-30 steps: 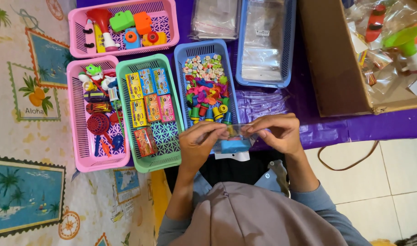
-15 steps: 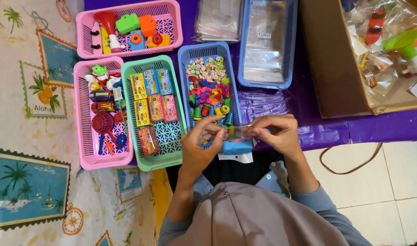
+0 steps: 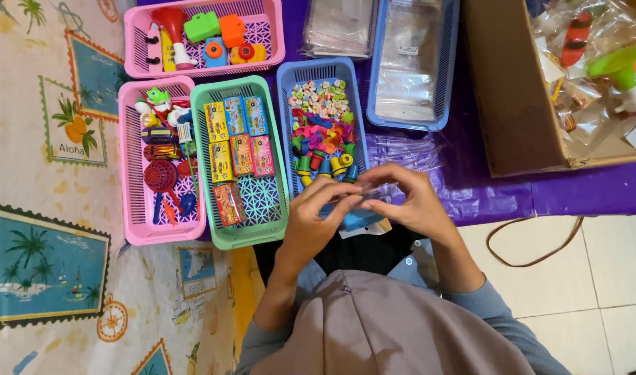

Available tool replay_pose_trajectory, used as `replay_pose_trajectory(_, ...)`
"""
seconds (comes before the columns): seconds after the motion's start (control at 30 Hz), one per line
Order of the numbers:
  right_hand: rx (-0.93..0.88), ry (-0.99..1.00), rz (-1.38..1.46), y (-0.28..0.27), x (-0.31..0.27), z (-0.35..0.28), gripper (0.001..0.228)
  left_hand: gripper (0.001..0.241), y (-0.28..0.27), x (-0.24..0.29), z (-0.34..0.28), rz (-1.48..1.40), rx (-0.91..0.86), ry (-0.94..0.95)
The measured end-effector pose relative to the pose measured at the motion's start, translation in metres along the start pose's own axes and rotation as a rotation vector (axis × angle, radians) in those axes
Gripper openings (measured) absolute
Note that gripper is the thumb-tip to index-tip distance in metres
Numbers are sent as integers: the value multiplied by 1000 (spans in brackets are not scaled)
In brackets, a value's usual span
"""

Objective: Sorting and packaging small toy components into plastic bags from various storage baskets.

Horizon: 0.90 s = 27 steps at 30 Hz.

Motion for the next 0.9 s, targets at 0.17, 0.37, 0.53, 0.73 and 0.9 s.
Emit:
replay_pose_trajectory(0.17, -15, -156, -104, 4, -6, 1, 5, 18, 0, 8, 0, 105, -29, 66)
replay_pose_trajectory(0.37, -48, -200, -154, 4, -17, 2, 3, 7, -8, 1, -6, 107, -2, 116)
replay_pose_trajectory(0.53, -85, -110, -152, 2, -13, -2, 11, 6, -11, 3, -8, 145, -7, 179)
replay_pose_trajectory(0.73, -79, -57, -143, 3, -16, -2, 17, 8, -13, 1, -6, 78, -10, 93)
replay_pose_trajectory(0.9, -67, -99, -95, 5, -14, -3, 13, 16, -10, -3, -8, -25, -29, 39)
Point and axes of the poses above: each hand's wrist, its own z-axis towards the middle knuckle, its own y-axis out of the palm, x = y × z, the point moved 6 cm from there along z, towards the middle knuckle, and after that the axes turned 7 degrees about -z, right-handed, at the moved point
